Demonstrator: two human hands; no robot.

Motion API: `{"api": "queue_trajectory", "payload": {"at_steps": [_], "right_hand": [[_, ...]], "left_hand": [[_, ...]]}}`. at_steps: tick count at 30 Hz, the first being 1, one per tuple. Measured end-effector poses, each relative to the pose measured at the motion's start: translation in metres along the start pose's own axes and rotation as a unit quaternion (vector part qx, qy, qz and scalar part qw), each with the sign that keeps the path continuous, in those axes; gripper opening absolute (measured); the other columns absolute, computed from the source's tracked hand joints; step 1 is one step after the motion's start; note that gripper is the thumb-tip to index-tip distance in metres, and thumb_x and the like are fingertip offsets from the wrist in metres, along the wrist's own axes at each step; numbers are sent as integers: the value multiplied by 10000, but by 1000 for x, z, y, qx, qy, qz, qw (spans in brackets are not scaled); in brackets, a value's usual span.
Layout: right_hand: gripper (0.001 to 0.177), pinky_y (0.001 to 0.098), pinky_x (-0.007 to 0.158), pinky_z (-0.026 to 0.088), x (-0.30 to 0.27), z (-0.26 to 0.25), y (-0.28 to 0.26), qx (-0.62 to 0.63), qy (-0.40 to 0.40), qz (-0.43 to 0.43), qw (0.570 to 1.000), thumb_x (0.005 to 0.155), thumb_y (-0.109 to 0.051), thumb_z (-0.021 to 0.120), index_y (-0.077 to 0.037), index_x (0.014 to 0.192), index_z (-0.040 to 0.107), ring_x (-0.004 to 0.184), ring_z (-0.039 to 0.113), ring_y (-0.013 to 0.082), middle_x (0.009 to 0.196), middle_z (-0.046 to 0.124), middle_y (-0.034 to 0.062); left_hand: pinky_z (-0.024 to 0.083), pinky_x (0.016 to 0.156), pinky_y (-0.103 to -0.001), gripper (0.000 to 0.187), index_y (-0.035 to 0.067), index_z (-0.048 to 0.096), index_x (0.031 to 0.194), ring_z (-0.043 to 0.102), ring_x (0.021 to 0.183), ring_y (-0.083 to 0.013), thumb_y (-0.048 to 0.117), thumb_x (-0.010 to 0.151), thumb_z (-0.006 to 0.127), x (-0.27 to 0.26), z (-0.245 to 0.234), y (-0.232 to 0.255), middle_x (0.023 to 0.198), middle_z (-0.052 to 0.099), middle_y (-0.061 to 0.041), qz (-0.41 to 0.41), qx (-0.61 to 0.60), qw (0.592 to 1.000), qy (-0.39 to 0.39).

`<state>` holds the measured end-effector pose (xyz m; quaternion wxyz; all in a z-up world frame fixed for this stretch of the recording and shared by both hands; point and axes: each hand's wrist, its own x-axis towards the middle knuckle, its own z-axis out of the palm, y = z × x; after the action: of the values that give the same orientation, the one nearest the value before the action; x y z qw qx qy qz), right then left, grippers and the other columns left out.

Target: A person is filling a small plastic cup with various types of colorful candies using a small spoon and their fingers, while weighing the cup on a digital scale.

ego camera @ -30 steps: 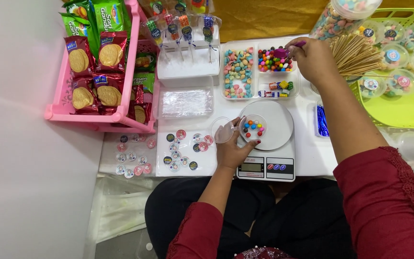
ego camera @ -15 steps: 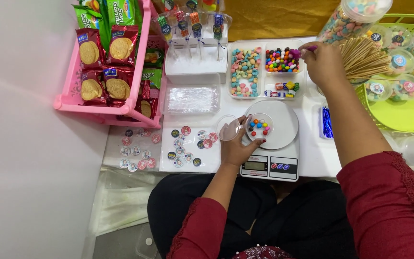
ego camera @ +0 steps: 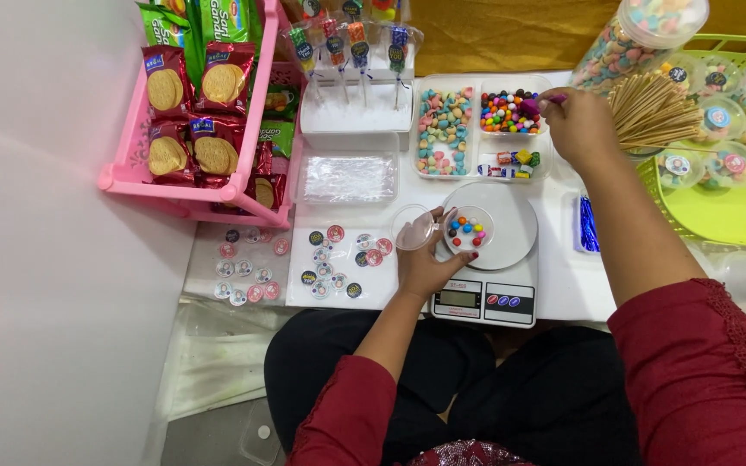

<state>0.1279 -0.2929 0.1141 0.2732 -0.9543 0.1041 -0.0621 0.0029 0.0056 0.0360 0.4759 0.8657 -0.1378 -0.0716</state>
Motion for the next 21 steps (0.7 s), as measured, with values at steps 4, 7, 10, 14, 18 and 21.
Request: {"api": "queue_trajectory", "payload": {"at_steps": [4, 7, 10, 14, 18, 21], "right_hand": [[155, 495, 877, 534, 2, 12, 20, 5, 50, -58, 997, 1069, -194, 682, -161, 1183, 783, 950, 717, 370, 844, 751, 66], [161, 523, 892, 527, -3, 5, 6, 25, 58, -72, 995, 1091, -197, 657, -209, 1201, 775, 996, 700, 387, 880, 747, 73], [173, 514, 912, 526, -9, 4, -13, 61, 64, -87, 992, 1090, -179, 656, -226, 1209, 773, 1013, 698, 390, 879, 748, 81], [210, 506, 935, 526, -21, 13, -20, 81, 27, -140, 986, 1047, -54, 684, -103, 1229, 778, 1030, 691, 440, 1035, 760, 186], [226, 541, 933, 533, -29, 11, -11, 63, 8, -154, 986, 1031, -15, 676, -35, 1238, 764, 1059, 675, 473, 1092, 746, 246], [213, 523, 927, 543, -25, 9, 2, 38, 5, -153, 987, 1052, -11, 671, -8, 1243, 765, 1046, 689, 459, 1092, 749, 248]], "left_hand": [[317, 1209, -481, 831, 341, 629, 1399, 572, 1329, -288, 598, 646, 867, 9, 20, -27, 1419, 603, -6, 41, -35, 996, 70], [297, 1223, -489, 844, 287, 623, 1414, 541, 1370, -306, 576, 659, 867, 11, 10, -9, 1438, 597, -19, -36, -49, 997, 39], [182, 1270, -495, 834, 334, 557, 1475, 449, 1451, -303, 632, 731, 787, 20, -4, 11, 1478, 565, -41, -60, 50, 997, -21], [339, 1208, -510, 803, 328, 552, 1473, 499, 1394, -364, 572, 750, 803, 29, -7, 13, 1460, 546, -99, 4, 31, 999, -35], [333, 1228, -492, 795, 323, 537, 1490, 504, 1397, -376, 553, 778, 805, 44, -4, -2, 1469, 532, -125, 54, 18, 997, -57], [349, 1231, -494, 778, 289, 570, 1462, 523, 1382, -367, 572, 775, 802, 55, -2, -4, 1434, 561, -131, 107, 15, 993, -43]]}}
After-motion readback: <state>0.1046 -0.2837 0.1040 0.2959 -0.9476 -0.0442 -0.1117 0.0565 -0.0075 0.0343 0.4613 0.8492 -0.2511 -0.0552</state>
